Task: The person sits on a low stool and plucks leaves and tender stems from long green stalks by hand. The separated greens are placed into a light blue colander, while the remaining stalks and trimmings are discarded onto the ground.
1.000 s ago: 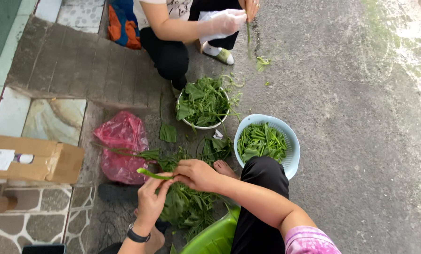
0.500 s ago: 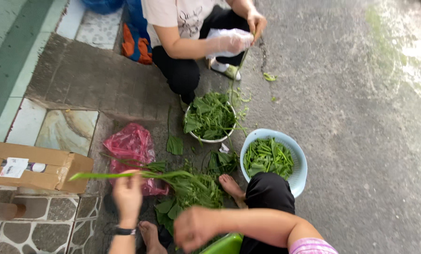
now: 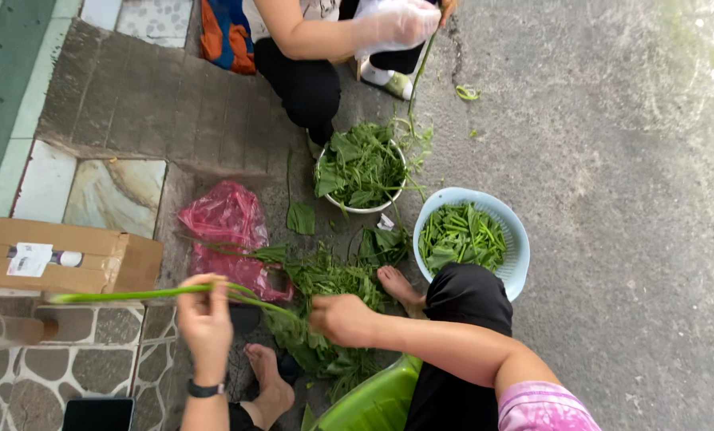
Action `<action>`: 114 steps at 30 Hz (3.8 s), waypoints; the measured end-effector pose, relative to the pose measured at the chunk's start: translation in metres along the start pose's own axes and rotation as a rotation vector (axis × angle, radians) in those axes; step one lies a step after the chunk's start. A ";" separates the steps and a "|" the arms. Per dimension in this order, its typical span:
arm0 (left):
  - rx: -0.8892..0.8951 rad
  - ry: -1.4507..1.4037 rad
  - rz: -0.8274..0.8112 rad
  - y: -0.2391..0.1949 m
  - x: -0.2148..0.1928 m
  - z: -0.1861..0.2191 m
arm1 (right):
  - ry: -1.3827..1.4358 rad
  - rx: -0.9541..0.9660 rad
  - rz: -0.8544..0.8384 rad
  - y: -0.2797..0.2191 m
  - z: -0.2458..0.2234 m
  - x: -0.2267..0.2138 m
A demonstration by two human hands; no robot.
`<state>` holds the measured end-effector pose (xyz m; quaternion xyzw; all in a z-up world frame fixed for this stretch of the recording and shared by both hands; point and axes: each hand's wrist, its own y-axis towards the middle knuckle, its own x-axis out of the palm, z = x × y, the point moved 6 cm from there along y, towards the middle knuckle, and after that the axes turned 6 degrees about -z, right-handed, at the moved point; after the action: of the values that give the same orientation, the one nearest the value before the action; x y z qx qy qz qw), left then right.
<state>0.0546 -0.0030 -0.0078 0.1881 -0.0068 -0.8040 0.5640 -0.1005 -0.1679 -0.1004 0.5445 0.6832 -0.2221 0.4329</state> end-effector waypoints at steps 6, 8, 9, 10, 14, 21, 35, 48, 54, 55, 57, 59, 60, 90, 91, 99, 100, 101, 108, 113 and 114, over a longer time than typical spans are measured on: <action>0.293 0.130 -0.441 -0.031 0.075 0.019 | 0.587 0.083 0.084 0.027 -0.007 -0.079; 0.346 0.101 -0.467 -0.035 0.081 0.044 | 0.666 0.075 0.082 0.025 0.003 -0.058; 0.403 0.073 -0.487 -0.037 0.083 0.058 | 0.742 0.061 0.078 0.025 0.008 -0.047; 0.402 0.076 -0.488 -0.038 0.080 0.053 | 0.745 0.061 0.080 0.025 0.008 -0.051; 0.257 0.118 -0.517 -0.031 0.067 0.031 | 0.470 -0.024 0.070 0.026 0.003 -0.073; 0.319 0.327 -0.323 -0.006 0.024 -0.030 | 0.106 0.015 0.314 0.021 0.031 -0.118; -0.017 -0.176 -0.340 -0.025 0.083 0.014 | 0.321 0.062 0.147 0.032 0.013 -0.072; -0.038 -0.113 -0.295 -0.013 0.070 0.018 | 0.800 0.017 0.262 0.061 -0.013 -0.105; 0.244 0.282 -0.350 -0.007 0.069 0.054 | 0.514 0.065 0.388 0.042 0.011 -0.132; 0.182 0.286 -0.325 -0.011 0.071 0.039 | 0.550 0.066 0.331 0.039 0.009 -0.132; 0.320 0.369 -0.345 -0.023 0.078 0.022 | 0.584 0.032 0.351 0.036 0.007 -0.143; 0.325 0.466 -0.357 -0.031 0.086 -0.003 | 0.558 0.016 0.272 0.035 0.001 -0.138; 0.391 0.558 -0.404 -0.033 0.091 -0.012 | 0.499 0.002 0.256 0.035 -0.001 -0.140; -0.082 -0.130 -0.530 -0.035 0.099 0.032 | 0.784 0.205 0.265 0.027 0.030 -0.090; -0.080 -0.126 -0.537 -0.034 0.097 0.022 | 0.787 0.206 0.273 0.027 0.028 -0.092; -0.197 -0.278 -0.295 -0.024 0.074 -0.012 | 0.739 0.164 0.292 0.029 0.025 -0.090; -0.198 -0.277 -0.296 -0.019 0.063 -0.005 | 0.741 0.164 0.292 0.029 0.028 -0.088; -0.246 -0.337 -0.217 -0.014 0.049 -0.002 | 0.808 0.188 0.315 0.028 0.033 -0.086; -0.464 -0.350 0.243 0.008 -0.051 0.023 | 0.793 0.323 0.420 0.020 0.070 -0.102; -0.583 -0.534 0.518 0.011 -0.122 -0.052 | 0.743 0.426 0.656 -0.013 0.115 -0.143; -0.569 -0.580 0.614 0.009 -0.142 -0.090 | 0.772 0.469 0.743 -0.025 0.125 -0.149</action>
<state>0.1322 0.1413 -0.0474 -0.2145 0.0010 -0.5903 0.7781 -0.0751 -0.3539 -0.0462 0.8704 0.4872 0.0139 0.0693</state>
